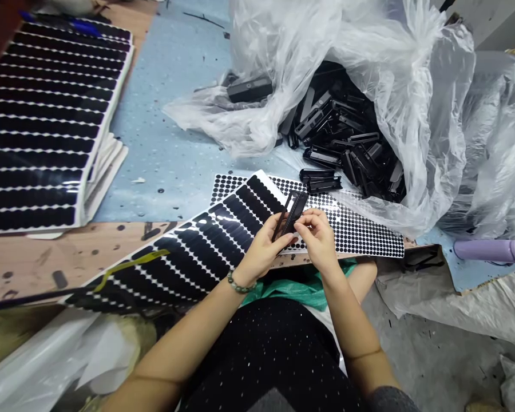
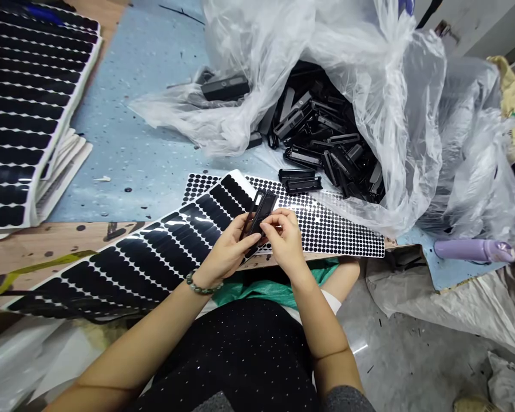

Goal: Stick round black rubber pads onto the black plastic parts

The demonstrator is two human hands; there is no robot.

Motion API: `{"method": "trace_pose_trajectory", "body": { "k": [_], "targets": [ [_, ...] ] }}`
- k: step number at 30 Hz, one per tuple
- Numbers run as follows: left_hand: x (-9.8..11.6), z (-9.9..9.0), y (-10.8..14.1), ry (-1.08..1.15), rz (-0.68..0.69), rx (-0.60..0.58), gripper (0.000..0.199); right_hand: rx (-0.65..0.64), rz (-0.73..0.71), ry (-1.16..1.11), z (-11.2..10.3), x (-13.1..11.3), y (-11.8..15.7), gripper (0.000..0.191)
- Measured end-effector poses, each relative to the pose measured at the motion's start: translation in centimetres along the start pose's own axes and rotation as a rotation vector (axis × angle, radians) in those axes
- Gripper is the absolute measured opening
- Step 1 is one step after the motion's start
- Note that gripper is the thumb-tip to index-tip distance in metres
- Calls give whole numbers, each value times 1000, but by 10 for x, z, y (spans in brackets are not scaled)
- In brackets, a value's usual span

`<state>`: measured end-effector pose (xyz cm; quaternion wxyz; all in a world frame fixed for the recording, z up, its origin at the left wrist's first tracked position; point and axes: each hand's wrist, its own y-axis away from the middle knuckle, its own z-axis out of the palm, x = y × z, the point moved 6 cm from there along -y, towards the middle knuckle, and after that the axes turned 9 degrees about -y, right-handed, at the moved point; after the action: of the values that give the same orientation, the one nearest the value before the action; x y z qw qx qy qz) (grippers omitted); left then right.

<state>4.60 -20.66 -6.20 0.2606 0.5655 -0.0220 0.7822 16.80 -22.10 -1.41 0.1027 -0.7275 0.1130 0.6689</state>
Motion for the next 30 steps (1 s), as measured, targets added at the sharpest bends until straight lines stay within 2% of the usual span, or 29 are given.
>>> {"method": "trace_pose_trajectory", "body": {
  "k": [4, 8, 11, 16, 18, 20, 22, 26, 30],
  "targets": [
    [-2, -1, 0, -115, 69, 24, 45, 4, -15, 99, 2, 2, 1, 10],
    [2, -8, 0, -239, 109, 66, 41, 69, 12, 153, 0, 11, -3, 15],
    [10, -21, -2, -196, 105, 94, 39, 78, 52, 191, -1, 22, -10, 27],
    [24, -44, -12, -89, 75, 209, 34, -29, 9, 473, 8, 39, -20, 49],
    [24, -42, -16, -77, 60, 206, 32, -54, 107, 445, 9, 52, -22, 40],
    [21, -37, -21, -68, 56, 182, 32, -63, 229, 352, 7, 64, -23, 23],
    [12, -31, -28, -66, 23, 157, 32, -67, 275, 328, 3, 70, -24, 12],
    [-12, -26, -42, -65, -146, 140, 29, -3, 112, 449, -6, 64, -25, 9],
    [-18, -27, -50, -48, -196, 148, 26, 36, -23, 532, -7, 57, -21, 1]
  ]
}}
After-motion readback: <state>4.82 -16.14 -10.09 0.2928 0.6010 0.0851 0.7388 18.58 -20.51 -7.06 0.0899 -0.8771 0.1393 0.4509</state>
